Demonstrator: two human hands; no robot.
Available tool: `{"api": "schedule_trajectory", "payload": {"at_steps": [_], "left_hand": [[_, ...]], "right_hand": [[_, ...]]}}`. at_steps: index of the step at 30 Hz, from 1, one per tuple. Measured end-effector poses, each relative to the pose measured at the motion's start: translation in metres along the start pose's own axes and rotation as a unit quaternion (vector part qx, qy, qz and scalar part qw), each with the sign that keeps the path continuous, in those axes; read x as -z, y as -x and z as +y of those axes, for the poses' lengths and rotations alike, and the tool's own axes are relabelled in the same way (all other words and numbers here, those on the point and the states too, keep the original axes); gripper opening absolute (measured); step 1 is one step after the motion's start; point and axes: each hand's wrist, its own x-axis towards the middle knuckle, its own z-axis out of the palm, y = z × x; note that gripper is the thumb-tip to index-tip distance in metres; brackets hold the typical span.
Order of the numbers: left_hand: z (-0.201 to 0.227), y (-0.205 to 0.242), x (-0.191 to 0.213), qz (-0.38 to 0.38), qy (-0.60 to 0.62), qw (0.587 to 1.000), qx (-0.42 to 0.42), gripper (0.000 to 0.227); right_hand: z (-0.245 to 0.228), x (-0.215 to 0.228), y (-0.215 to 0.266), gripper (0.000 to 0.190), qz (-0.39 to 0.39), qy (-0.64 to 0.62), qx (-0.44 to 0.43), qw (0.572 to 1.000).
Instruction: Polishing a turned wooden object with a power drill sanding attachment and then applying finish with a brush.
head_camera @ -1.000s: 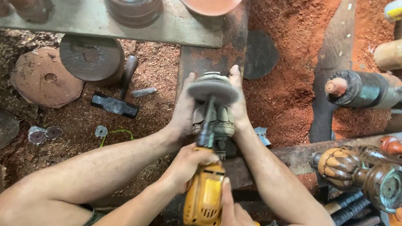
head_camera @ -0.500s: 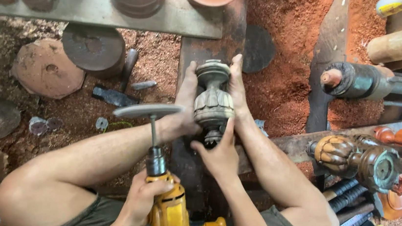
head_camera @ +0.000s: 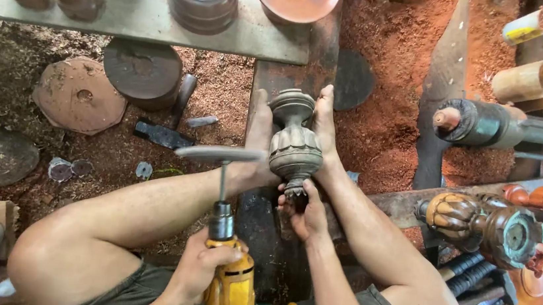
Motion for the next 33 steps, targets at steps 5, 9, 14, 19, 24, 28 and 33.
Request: {"api": "schedule_trajectory", "payload": {"at_steps": [5, 9, 14, 19, 24, 28, 33], "left_hand": [[0.031, -0.026, -0.028, -0.022, 0.043, 0.997, 0.060, 0.026], [0.061, -0.062, -0.060, -0.045, 0.118, 0.989, 0.078, 0.022], [0.077, -0.090, -0.097, -0.072, 0.134, 0.979, 0.135, 0.022], [0.070, -0.099, -0.126, -0.059, 0.151, 0.976, 0.142, 0.018], [0.059, -0.103, -0.157, -0.075, 0.072, 0.975, 0.197, 0.022], [0.041, -0.099, -0.154, -0.094, 0.083, 0.977, 0.172, 0.021], [0.039, -0.083, -0.129, -0.110, 0.067, 0.981, 0.144, 0.022]], "right_hand": [[-0.056, -0.079, 0.112, 0.072, 0.075, 0.471, 0.095, 0.874], [-0.061, -0.121, 0.184, 0.102, -0.093, 0.765, 0.289, 0.568], [-0.058, -0.102, 0.179, 0.109, 0.009, 0.855, 0.173, 0.488], [-0.076, -0.095, 0.186, 0.112, 0.034, 0.830, 0.163, 0.532], [-0.067, -0.078, 0.198, 0.101, 0.098, 0.784, 0.271, 0.550], [-0.049, -0.064, 0.203, 0.098, 0.110, 0.783, 0.275, 0.547], [-0.027, -0.051, 0.212, 0.103, 0.128, 0.798, 0.271, 0.523]]}}
